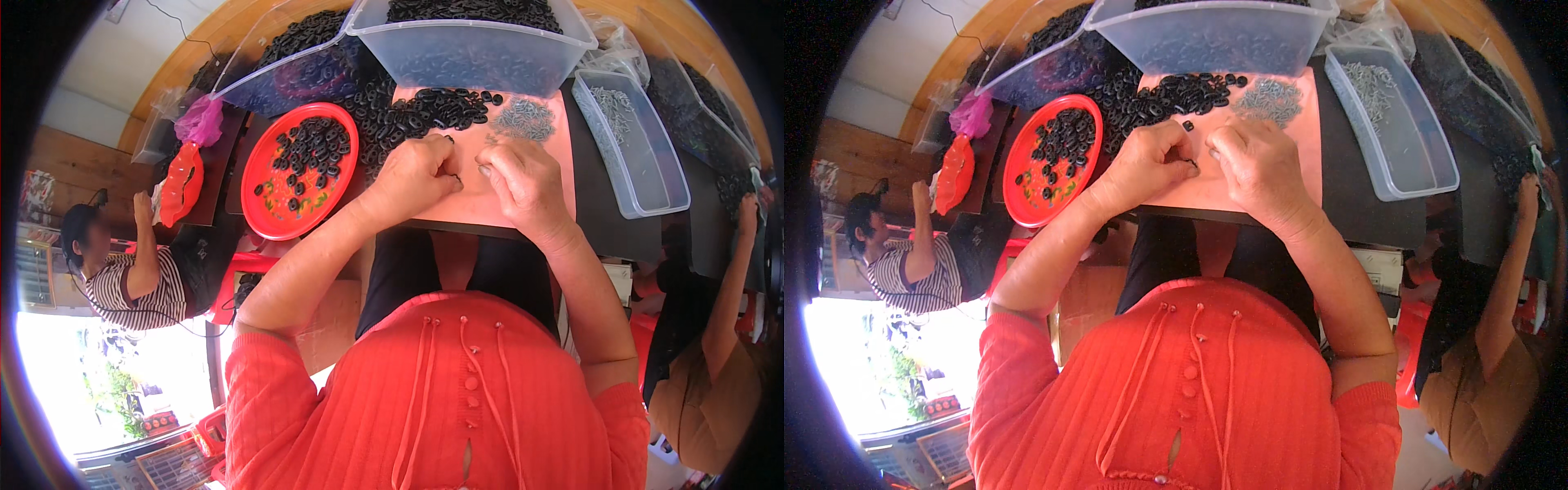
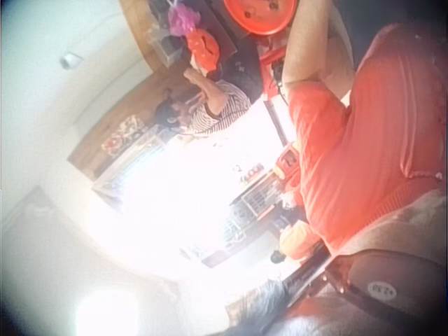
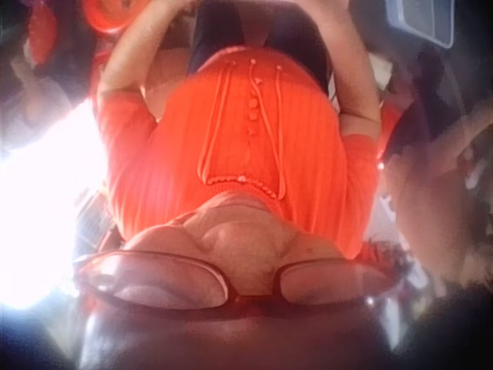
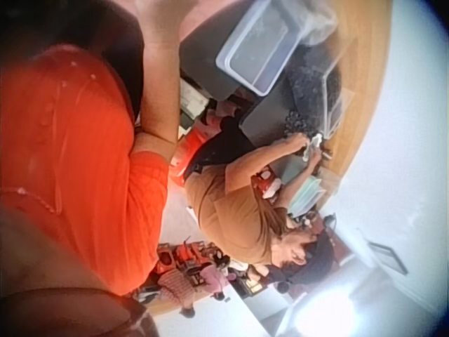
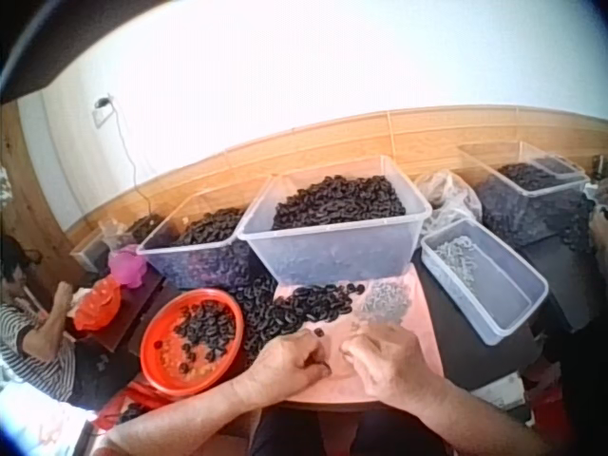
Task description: The person assembles plastic cord locks by hand, picking up plastic pieces and small metal pins from the work table and inserting the pins into the plastic components.
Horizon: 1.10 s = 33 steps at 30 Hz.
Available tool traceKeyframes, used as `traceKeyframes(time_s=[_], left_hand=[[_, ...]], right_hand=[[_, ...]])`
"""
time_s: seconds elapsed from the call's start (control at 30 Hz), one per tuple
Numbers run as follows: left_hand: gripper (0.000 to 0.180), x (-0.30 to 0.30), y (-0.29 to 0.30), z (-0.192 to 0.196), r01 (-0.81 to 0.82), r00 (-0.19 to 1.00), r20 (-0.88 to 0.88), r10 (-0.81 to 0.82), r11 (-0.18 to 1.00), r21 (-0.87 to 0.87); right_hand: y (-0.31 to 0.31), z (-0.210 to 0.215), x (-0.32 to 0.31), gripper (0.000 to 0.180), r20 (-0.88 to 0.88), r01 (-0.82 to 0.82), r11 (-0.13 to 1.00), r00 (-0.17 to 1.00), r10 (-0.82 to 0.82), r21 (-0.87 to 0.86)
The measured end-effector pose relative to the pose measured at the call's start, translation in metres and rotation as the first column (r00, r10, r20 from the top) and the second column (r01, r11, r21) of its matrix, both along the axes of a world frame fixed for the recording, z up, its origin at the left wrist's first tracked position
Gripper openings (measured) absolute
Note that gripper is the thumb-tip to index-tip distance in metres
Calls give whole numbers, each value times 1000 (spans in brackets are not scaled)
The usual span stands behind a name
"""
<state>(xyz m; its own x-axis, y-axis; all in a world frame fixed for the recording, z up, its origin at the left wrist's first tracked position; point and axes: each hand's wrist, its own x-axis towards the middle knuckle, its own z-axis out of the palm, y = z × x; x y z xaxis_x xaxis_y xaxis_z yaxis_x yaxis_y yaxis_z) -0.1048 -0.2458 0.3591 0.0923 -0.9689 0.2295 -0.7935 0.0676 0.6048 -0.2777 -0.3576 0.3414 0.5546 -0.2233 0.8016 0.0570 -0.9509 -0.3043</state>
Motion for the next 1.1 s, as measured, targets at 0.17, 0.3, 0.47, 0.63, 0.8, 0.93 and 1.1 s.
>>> traceKeyframes(time_s=[0.17,0.3,0.47,0.63,0.8,0.93,1.1], left_hand=[[18,-6,2,-6,43,999,-26,-44,998,-39],[14,-12,6,-7,4,985,-173,-17,997,-76],[7,-31,18,6,-134,720,-673,171,985,107],[8,-41,27,7,-140,235,-963,135,985,104],[7,-40,36,1,-189,129,-989,69,981,44],[7,-41,39,0,-221,75,-997,30,975,13],[9,-39,41,-7,-238,71,-997,26,971,8]], right_hand=[[1,-1,-4,15,-73,-6,998,997,11,63],[0,-1,-5,11,13,-61,991,998,59,121],[22,-2,-5,7,118,-260,726,963,242,636],[36,6,0,4,227,-323,472,941,250,820],[45,12,2,4,241,-337,403,932,270,851],[47,7,6,4,188,-303,477,943,275,825],[47,5,9,3,159,-277,564,955,250,778]])
